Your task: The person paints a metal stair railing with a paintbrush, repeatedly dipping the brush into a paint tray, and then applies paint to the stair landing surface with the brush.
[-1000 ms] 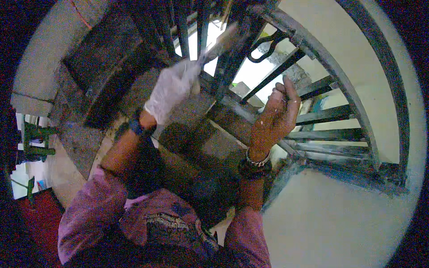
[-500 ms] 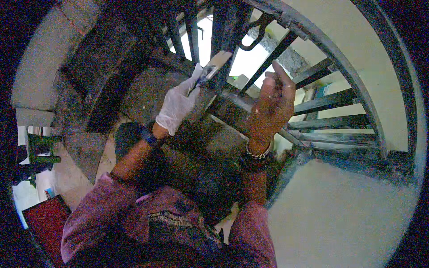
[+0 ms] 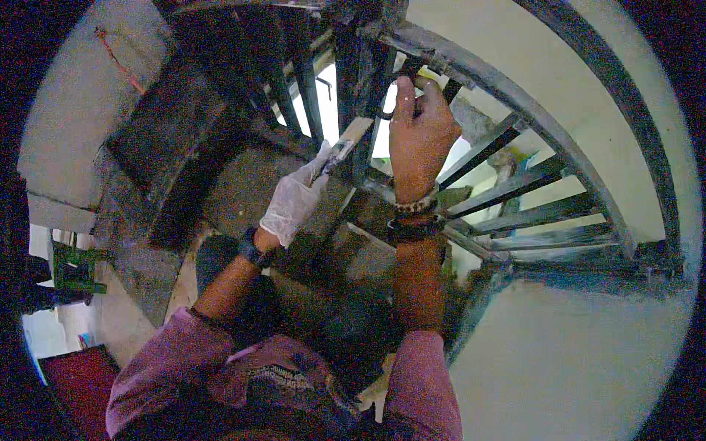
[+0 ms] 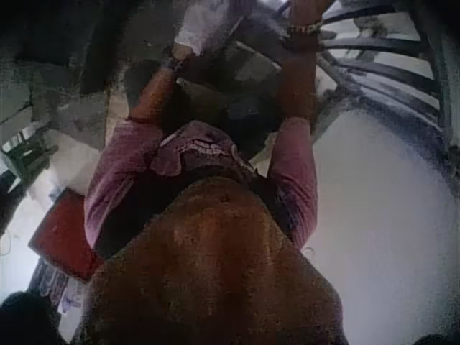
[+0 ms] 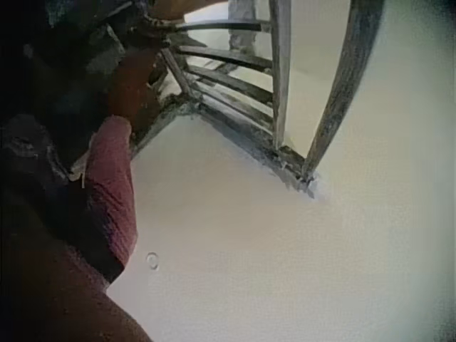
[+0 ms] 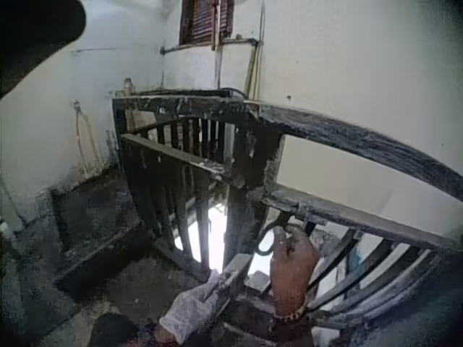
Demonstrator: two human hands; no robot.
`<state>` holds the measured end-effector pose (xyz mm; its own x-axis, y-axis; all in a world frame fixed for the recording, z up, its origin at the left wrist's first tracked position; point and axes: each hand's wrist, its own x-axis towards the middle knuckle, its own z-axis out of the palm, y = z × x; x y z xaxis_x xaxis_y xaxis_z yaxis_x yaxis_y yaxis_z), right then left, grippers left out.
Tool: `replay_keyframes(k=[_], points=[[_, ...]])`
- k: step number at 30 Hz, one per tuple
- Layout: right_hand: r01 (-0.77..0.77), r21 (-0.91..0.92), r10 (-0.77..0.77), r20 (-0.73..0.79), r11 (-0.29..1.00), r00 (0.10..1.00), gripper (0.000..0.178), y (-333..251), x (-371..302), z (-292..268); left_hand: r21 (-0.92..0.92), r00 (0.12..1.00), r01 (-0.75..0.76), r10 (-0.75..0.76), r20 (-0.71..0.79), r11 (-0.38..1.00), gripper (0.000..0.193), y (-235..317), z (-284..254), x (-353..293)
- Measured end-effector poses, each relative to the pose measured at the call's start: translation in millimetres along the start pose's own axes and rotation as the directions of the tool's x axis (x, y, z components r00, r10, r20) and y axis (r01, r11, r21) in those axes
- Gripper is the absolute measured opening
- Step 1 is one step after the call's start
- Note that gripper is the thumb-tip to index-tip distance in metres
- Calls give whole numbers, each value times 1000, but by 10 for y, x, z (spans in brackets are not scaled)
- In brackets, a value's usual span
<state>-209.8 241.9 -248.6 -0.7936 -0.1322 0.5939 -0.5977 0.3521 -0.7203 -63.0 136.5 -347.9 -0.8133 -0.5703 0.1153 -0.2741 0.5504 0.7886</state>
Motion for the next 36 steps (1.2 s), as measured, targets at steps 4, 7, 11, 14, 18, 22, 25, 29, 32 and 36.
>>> replay_keyframes(k=[4, 7, 11, 14, 18, 22, 25, 29, 32, 36], points=[[-47, 209, 22, 117, 977, 993, 31, -54, -20, -126, -67, 1000, -30, 31, 6, 997, 50, -73, 32, 10], [-227, 339, 149, 240, 913, 959, 33, -74, -29, -186, -73, 998, -62, 62, -2, 995, 48, -107, 42, -2], [-251, 344, 174, 238, 905, 955, 36, -57, 3, -217, -43, 1000, 18, -18, 10, 999, 49, 15, -107, -114], [-270, 307, 203, 232, 913, 951, 37, -24, 14, -201, -279, 984, 165, -178, -24, 946, 47, 216, -358, -294], [-165, 254, 111, 215, 953, 970, 39, 11, -9, -184, -398, 999, 40, -50, -14, 917, 46, 527, -580, -365], [-170, 281, 106, 227, 945, 968, 40, -1, -11, -215, -349, 985, -173, 160, -67, 921, 49, 825, -541, -154], [-166, 271, 96, 254, 948, 962, 40, -35, 8, -255, -341, 985, -173, 166, -51, 924, 50, 933, -559, -22], [-80, 240, 29, 207, 968, 978, 39, -63, 3, -273, -394, 986, -167, 144, -86, 904, 49, 975, -554, 89], [-69, 233, 23, 197, 970, 980, 39, -41, -8, -267, -292, 980, -201, 196, -45, 935, 49, 972, -531, 97], [-89, 192, 43, 232, 977, 972, 39, 16, -17, -265, -275, 975, -216, 193, -108, 937, 47, 961, -558, 95]])
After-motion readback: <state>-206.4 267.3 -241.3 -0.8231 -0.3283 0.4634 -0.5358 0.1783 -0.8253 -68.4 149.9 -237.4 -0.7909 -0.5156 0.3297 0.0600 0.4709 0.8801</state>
